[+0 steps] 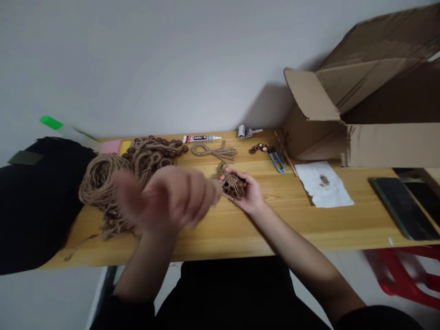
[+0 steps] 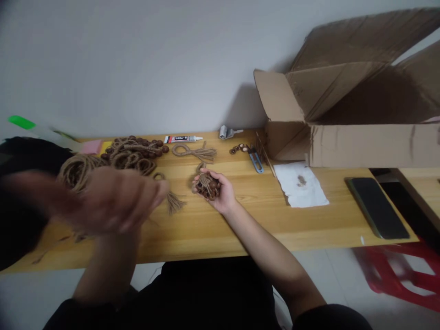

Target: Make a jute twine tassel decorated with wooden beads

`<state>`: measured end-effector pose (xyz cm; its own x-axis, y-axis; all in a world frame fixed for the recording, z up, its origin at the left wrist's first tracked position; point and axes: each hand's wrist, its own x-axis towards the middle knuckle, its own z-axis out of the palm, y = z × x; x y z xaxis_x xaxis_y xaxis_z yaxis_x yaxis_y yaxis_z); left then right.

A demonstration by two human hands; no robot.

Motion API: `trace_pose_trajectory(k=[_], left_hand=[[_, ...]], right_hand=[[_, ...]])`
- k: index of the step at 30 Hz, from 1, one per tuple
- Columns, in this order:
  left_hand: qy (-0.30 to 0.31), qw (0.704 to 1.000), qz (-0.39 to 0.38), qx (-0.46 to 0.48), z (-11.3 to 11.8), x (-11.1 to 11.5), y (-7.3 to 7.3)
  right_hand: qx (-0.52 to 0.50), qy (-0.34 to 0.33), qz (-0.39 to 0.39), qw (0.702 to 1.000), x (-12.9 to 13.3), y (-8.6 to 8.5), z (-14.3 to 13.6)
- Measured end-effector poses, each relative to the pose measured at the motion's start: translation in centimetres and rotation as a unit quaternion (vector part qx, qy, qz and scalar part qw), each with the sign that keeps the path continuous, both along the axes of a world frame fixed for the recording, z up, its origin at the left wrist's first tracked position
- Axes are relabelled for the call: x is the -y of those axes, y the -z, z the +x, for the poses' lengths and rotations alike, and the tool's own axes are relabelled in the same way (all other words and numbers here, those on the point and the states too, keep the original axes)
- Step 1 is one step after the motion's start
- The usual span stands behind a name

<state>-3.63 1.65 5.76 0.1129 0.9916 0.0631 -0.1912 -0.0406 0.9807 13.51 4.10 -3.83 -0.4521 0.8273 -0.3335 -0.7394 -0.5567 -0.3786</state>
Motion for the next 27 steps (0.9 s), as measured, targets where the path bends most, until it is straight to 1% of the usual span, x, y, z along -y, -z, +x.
trace_pose_trajectory(k=[1, 2, 3, 5, 6, 8, 10, 11, 13, 15, 17, 19, 22, 25, 27], left_hand=[[0.014, 1.000, 0.015, 0.004, 0.6, -0.8, 0.6], [0.000, 1.000, 0.012, -0.018, 1.1, -1.6, 1.5], [-0.028, 0.998, 0.003, -0.056, 1.6, -2.3, 2.7], [-0.050, 0.985, -0.039, -0.161, 2.3, -3.4, 5.3], [-0.056, 0.977, -0.050, -0.199, 2.4, -3.6, 6.6], [-0.059, 0.963, -0.031, -0.263, 2.6, -3.6, 8.6], [-0.051, 0.952, 0.007, -0.303, 2.6, -3.3, 9.6], [-0.043, 0.949, 0.024, -0.310, 2.7, -3.1, 9.8], [-0.021, 0.956, 0.044, -0.290, 2.8, -2.9, 9.7], [0.007, 0.972, 0.035, -0.232, 3.0, -2.9, 9.5], [0.021, 0.986, 0.008, -0.167, 3.2, -3.0, 9.3], [0.016, 0.993, -0.018, -0.119, 3.3, -3.0, 9.2], [-0.006, 0.997, -0.064, -0.052, 3.5, -3.0, 9.4], [-0.039, 0.991, -0.130, 0.023, 3.6, -3.0, 9.7], [-0.062, 0.984, -0.158, 0.058, 3.7, -3.0, 9.8]], right_hand=[[-0.003, 0.001, 0.003, 1.000, 0.0, 0.0, 0.0], [-0.006, 0.001, 0.005, 1.000, 0.0, 0.1, -0.1], [-0.008, 0.003, 0.007, 1.000, 0.0, 0.1, -0.1], [-0.008, 0.008, 0.004, 1.000, 0.0, 0.1, -0.1], [-0.007, 0.013, 0.001, 1.000, 0.0, 0.1, -0.1], [-0.005, 0.022, 0.003, 1.000, -0.1, 0.0, 0.0], [0.001, 0.017, 0.013, 1.000, -0.1, 0.0, 0.1], [0.006, 0.012, 0.018, 1.000, -0.1, -0.1, 0.1], [0.017, 0.007, 0.026, 0.999, 0.0, -0.2, 0.2], [0.025, 0.004, 0.030, 0.999, 0.1, -0.3, 0.2], [0.026, -0.001, 0.033, 0.999, 0.1, -0.4, 0.1], [0.020, -0.006, 0.033, 0.999, 0.1, -0.5, 0.1], [0.015, 0.005, 0.021, 1.000, 0.1, -0.5, 0.1], [0.031, 0.015, -0.005, 0.999, 0.0, -0.4, 0.0], [0.048, 0.021, -0.018, 0.998, 0.0, -0.4, 0.0]])
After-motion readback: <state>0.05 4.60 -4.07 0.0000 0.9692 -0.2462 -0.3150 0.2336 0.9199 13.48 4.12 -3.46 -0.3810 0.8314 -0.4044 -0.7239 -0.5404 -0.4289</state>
